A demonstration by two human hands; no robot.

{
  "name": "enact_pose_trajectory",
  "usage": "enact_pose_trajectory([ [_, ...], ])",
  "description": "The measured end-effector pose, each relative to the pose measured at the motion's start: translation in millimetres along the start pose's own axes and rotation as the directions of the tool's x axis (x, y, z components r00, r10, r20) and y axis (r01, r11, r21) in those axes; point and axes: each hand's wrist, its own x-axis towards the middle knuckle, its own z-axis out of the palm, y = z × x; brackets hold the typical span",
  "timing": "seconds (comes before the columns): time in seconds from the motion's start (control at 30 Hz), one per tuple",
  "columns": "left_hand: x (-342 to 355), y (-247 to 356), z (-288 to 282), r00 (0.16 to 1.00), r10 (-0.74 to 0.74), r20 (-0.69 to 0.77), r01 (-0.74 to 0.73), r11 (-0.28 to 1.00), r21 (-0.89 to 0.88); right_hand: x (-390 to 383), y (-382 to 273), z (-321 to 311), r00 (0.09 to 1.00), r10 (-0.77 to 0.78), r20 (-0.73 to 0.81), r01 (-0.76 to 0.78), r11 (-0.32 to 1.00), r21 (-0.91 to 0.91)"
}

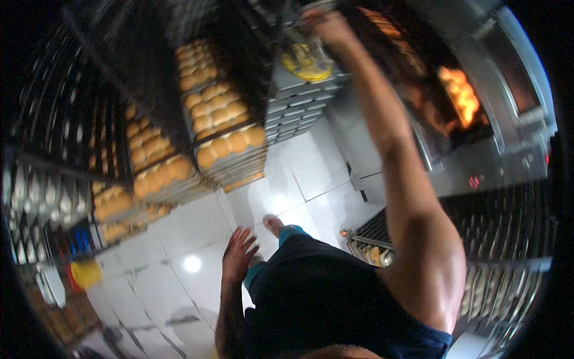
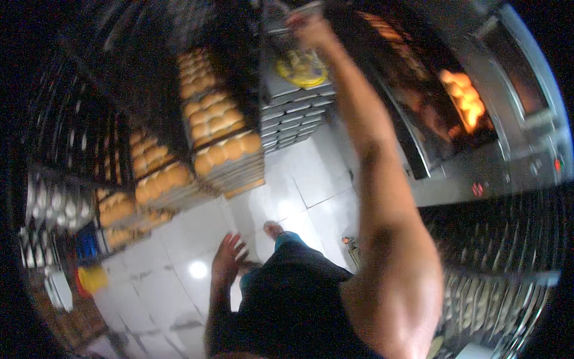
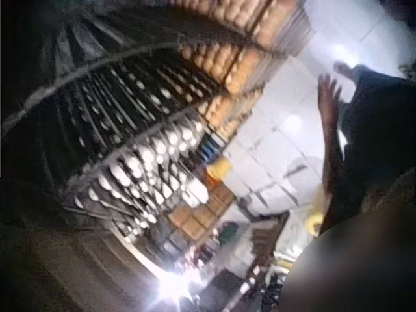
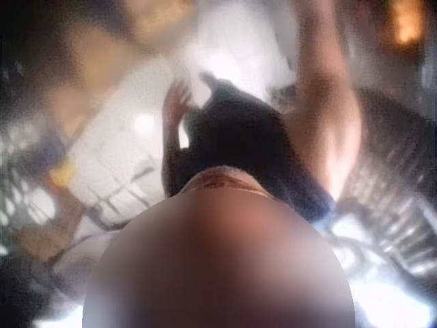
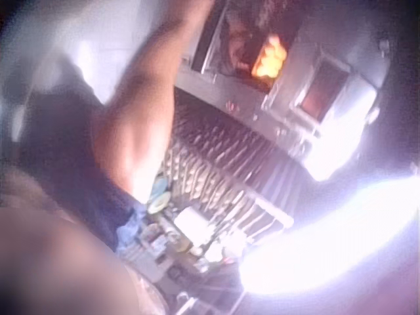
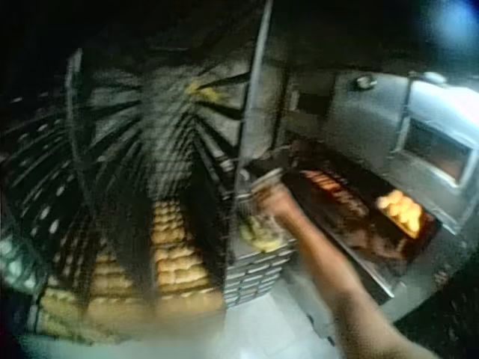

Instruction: The person places trays of dough into an oven and removes trays of baked bread, using heat-resistant gloves and cloths.

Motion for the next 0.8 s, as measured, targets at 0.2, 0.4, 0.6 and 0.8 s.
enact_pose_trajectory([
  [0.2, -70.0, -74.2, -88.0, 0.958, 0.011, -0.285, -0.123, 0.919, -0.376, -157.8, 92.7, 157.8, 0.900, 0.198, 0.387, -0.006, 0.896, -0.443],
  [0.4, -110.7, -83.8, -138.0, 0.891, -0.009, -0.454, -0.184, 0.906, -0.380, -373.8, 99.1, 277.1, 0.654, 0.193, 0.731, 0.148, 0.916, -0.374],
  [0.6, -168.4, -70.9, -204.6, 0.874, 0.097, -0.476, -0.308, 0.868, -0.389, -512.6, 21.4, 359.8, 0.189, 0.253, 0.949, 0.312, 0.901, -0.303],
  [0.8, -221.8, -26.6, -229.5, 0.831, 0.205, -0.518, -0.415, 0.847, -0.332, -480.2, -90.4, 446.4, 0.225, 0.306, 0.925, 0.136, 0.930, -0.340],
])
